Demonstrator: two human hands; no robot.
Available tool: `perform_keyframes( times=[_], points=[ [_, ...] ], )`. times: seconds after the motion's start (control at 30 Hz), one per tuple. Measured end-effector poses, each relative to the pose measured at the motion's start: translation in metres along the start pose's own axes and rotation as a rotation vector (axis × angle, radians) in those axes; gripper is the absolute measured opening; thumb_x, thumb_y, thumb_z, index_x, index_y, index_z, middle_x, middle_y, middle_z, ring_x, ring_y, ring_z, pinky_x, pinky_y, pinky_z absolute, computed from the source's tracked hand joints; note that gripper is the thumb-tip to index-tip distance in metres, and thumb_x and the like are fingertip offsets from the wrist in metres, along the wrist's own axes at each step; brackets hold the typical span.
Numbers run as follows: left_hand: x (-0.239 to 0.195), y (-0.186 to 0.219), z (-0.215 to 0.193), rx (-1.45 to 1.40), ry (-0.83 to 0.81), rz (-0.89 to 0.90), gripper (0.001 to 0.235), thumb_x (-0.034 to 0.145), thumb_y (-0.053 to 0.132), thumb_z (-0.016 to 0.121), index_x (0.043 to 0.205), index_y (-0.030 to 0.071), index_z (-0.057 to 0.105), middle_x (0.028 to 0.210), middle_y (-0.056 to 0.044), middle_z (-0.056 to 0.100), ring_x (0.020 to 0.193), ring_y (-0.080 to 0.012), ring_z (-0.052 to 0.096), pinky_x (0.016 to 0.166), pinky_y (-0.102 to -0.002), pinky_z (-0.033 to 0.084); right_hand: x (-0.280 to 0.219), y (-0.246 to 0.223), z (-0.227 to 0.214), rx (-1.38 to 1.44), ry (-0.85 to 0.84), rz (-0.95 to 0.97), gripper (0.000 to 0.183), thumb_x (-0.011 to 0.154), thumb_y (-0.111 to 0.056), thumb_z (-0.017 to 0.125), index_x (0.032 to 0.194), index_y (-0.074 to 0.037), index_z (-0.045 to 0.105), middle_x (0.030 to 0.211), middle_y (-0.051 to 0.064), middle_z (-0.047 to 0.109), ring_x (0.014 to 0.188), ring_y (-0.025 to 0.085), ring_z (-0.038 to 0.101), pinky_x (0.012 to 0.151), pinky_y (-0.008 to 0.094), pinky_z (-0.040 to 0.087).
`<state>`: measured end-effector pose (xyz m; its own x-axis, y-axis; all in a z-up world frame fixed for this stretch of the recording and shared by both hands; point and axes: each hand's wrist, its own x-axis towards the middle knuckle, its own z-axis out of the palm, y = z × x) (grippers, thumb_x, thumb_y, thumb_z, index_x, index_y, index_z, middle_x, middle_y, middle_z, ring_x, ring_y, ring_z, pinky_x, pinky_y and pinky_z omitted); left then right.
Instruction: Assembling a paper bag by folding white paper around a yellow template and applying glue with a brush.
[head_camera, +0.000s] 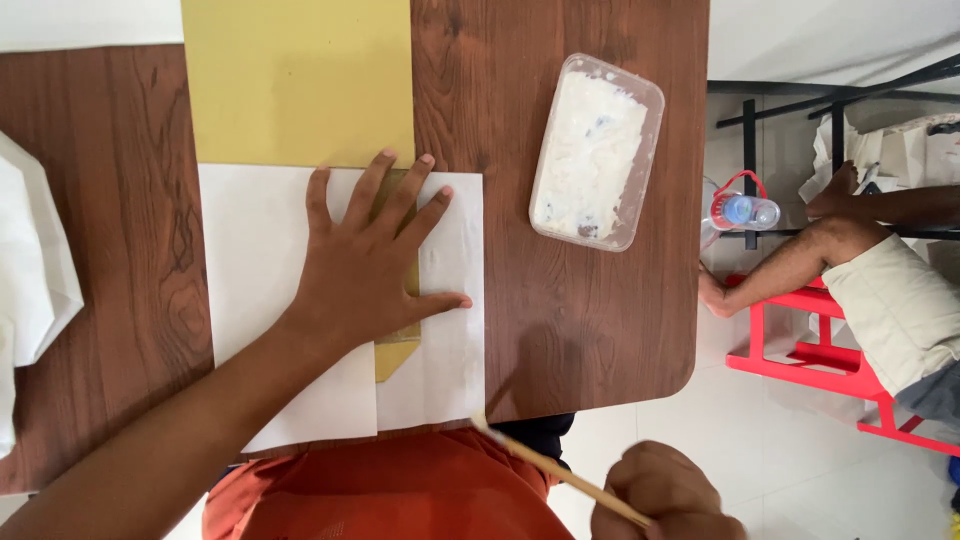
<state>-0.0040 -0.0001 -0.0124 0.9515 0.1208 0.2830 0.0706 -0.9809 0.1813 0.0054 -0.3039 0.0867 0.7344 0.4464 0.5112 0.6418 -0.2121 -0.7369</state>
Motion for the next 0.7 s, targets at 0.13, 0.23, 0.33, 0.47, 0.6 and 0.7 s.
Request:
perform_keyframes(
  times=[0.13, 0.23, 0.33, 0.47, 0.6, 0.7],
  points=[
    [0.0, 0.001, 0.0, 0.011, -0.012, -0.018, 0.105, 0.077, 0.095, 0.054, 0.149, 0.019, 0.059, 0.164, -0.007, 0.046, 0.151, -0.034, 0.038, 0.114, -0.07, 0.019, 0.031, -0.051, 0.028, -0.789, 0.178, 0.722, 0.033, 0.062, 0.013, 0.055, 0.045, -0.006, 0.034, 0.045, -0.005, 0.03, 0.038, 0.004, 0.028, 0.036, 0.023, 0.018],
    [0.0, 0.001, 0.0, 0.009, -0.008, -0.016, 0.104, 0.077, 0.094, 0.054, 0.148, 0.019, 0.06, 0.164, -0.007, 0.046, 0.151, -0.034, 0.038, 0.114, -0.07, 0.019, 0.028, -0.036, 0.05, -0.563, 0.347, 0.335, 0.031, 0.083, 0.017, 0.037, 0.07, -0.009, 0.027, 0.059, -0.001, 0.024, 0.043, 0.012, 0.022, 0.042, 0.031, 0.024],
    [0.0, 0.001, -0.001, 0.047, 0.011, -0.002, 0.103, 0.077, 0.096, 0.053, 0.146, 0.019, 0.062, 0.162, -0.006, 0.048, 0.149, -0.0332, 0.04, 0.113, -0.068, 0.022, 0.015, -0.009, 0.048, -0.246, 0.397, 0.022, 0.022, 0.103, 0.001, 0.025, 0.084, -0.01, 0.027, 0.061, 0.007, 0.024, 0.047, 0.02, 0.023, 0.046, 0.035, 0.028],
    [0.001, 0.0, -0.001, 0.11, 0.008, 0.004, 0.104, 0.077, 0.099, 0.05, 0.145, 0.022, 0.062, 0.163, -0.005, 0.049, 0.148, -0.0318, 0.043, 0.111, -0.066, 0.025, 0.009, 0.006, 0.033, -0.03, 0.303, -0.011, 0.04, 0.111, -0.037, 0.034, 0.078, -0.016, 0.026, 0.049, 0.004, 0.026, 0.038, 0.015, 0.026, 0.044, 0.031, 0.02],
    [0.002, 0.0, -0.002, 0.086, 0.031, 0.006, 0.102, 0.078, 0.097, 0.051, 0.144, 0.02, 0.063, 0.161, -0.006, 0.05, 0.147, -0.0333, 0.045, 0.111, -0.067, 0.027, 0.018, -0.004, 0.034, 0.015, 0.344, 0.053, 0.043, 0.111, -0.043, 0.036, 0.078, -0.018, 0.025, 0.051, 0.004, 0.021, 0.038, 0.016, 0.022, 0.044, 0.031, 0.02],
    [0.0, 0.0, -0.002, 0.088, 0.022, 0.004, 0.103, 0.078, 0.097, 0.05, 0.145, 0.02, 0.062, 0.162, -0.005, 0.049, 0.148, -0.0332, 0.043, 0.111, -0.067, 0.027, 0.025, -0.006, 0.046, -0.164, 0.548, 0.097, 0.045, 0.113, -0.036, 0.027, 0.078, -0.01, 0.015, 0.049, 0.005, 0.009, 0.037, 0.015, 0.01, 0.035, 0.029, 0.023]
  ],
)
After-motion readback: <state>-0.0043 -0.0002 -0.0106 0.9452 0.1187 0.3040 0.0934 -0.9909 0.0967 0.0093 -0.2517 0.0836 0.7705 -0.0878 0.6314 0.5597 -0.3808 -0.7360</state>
